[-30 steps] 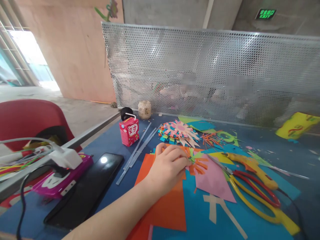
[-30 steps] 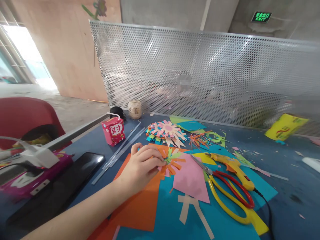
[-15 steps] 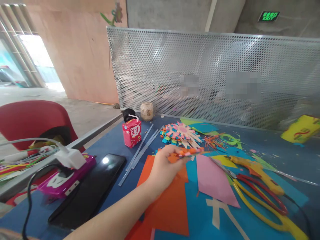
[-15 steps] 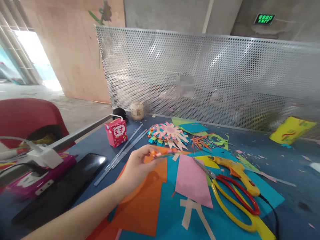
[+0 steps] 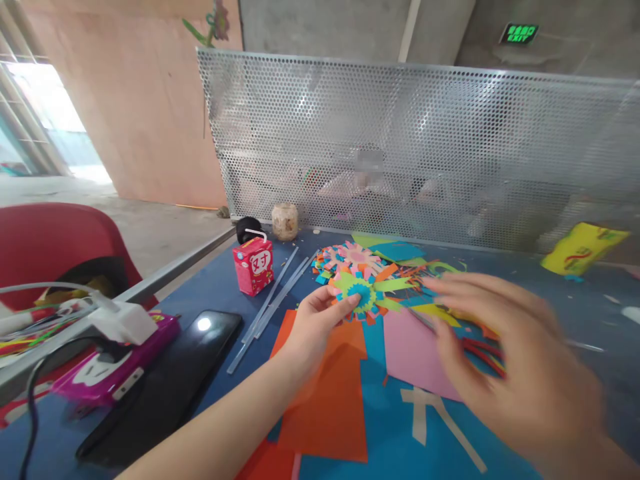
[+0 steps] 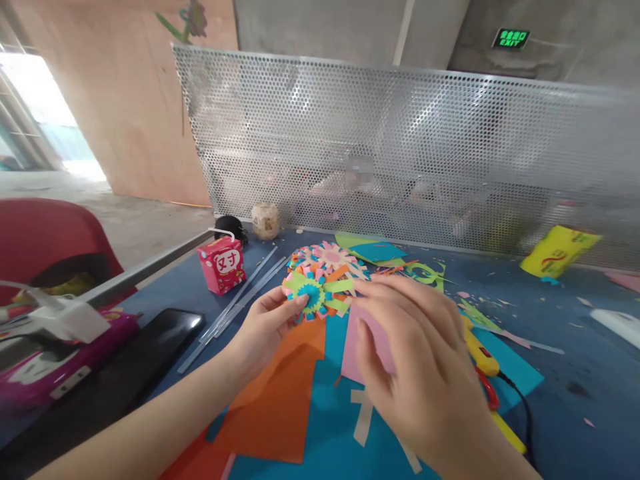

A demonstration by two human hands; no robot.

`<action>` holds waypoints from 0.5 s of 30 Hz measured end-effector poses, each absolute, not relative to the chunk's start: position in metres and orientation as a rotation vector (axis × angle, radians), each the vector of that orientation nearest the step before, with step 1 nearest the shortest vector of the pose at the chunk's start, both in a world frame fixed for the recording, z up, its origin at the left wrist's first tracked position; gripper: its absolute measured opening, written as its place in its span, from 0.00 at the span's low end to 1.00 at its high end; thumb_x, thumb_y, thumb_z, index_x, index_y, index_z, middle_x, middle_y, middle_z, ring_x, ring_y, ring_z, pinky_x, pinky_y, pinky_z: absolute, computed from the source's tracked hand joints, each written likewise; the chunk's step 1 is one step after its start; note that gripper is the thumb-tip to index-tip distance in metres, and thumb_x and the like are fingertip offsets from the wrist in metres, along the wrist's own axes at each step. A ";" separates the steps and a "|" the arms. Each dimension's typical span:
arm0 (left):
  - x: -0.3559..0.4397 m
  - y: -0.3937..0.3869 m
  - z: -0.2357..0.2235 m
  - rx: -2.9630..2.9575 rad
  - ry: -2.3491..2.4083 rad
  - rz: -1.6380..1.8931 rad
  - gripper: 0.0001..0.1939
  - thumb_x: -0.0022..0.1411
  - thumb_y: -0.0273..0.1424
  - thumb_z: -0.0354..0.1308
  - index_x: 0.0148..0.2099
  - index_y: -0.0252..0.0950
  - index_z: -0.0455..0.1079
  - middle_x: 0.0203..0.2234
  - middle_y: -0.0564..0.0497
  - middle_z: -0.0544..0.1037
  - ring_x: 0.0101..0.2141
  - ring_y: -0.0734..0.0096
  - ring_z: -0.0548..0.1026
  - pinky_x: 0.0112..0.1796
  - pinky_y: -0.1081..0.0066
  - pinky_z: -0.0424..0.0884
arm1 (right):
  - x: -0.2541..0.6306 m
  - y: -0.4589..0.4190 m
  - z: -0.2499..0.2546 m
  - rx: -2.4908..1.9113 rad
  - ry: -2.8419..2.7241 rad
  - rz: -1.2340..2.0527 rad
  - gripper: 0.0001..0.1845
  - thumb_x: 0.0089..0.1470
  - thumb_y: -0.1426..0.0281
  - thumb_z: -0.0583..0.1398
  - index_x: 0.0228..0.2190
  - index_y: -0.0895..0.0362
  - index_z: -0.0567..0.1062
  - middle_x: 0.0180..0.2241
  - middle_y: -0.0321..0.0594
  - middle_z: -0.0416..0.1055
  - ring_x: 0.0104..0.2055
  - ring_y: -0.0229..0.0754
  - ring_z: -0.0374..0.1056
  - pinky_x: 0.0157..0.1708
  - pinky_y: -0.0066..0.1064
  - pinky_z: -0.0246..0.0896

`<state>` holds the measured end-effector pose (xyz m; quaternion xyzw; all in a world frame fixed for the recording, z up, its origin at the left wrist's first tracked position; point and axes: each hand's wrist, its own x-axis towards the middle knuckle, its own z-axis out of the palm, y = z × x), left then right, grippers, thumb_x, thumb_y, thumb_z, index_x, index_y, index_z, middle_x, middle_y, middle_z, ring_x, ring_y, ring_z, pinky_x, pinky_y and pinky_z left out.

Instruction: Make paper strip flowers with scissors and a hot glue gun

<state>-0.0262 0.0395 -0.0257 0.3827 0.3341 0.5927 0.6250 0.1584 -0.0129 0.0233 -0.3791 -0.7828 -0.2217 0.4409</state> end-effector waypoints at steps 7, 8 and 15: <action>-0.024 0.034 -0.017 1.011 0.770 1.359 0.12 0.42 0.33 0.68 0.31 0.33 0.74 0.27 0.50 0.78 0.27 0.75 0.72 0.31 0.75 0.67 | 0.145 0.010 0.009 -0.970 -1.935 -0.593 0.12 0.51 0.75 0.58 0.39 0.53 0.68 0.39 0.40 0.73 0.43 0.45 0.69 0.43 0.41 0.62; -0.023 0.034 -0.017 1.012 0.763 1.348 0.13 0.42 0.32 0.69 0.31 0.33 0.74 0.27 0.50 0.78 0.28 0.74 0.73 0.32 0.74 0.68 | 0.147 0.009 0.005 -0.983 -1.933 -0.567 0.11 0.51 0.75 0.58 0.38 0.53 0.69 0.38 0.40 0.74 0.42 0.45 0.69 0.43 0.41 0.62; -0.020 0.034 -0.022 1.149 0.785 1.312 0.10 0.47 0.30 0.66 0.34 0.34 0.74 0.31 0.50 0.79 0.35 0.71 0.75 0.39 0.72 0.70 | 0.164 0.010 -0.003 -1.168 -1.799 -0.374 0.10 0.50 0.69 0.61 0.37 0.54 0.71 0.37 0.39 0.74 0.40 0.44 0.69 0.43 0.40 0.64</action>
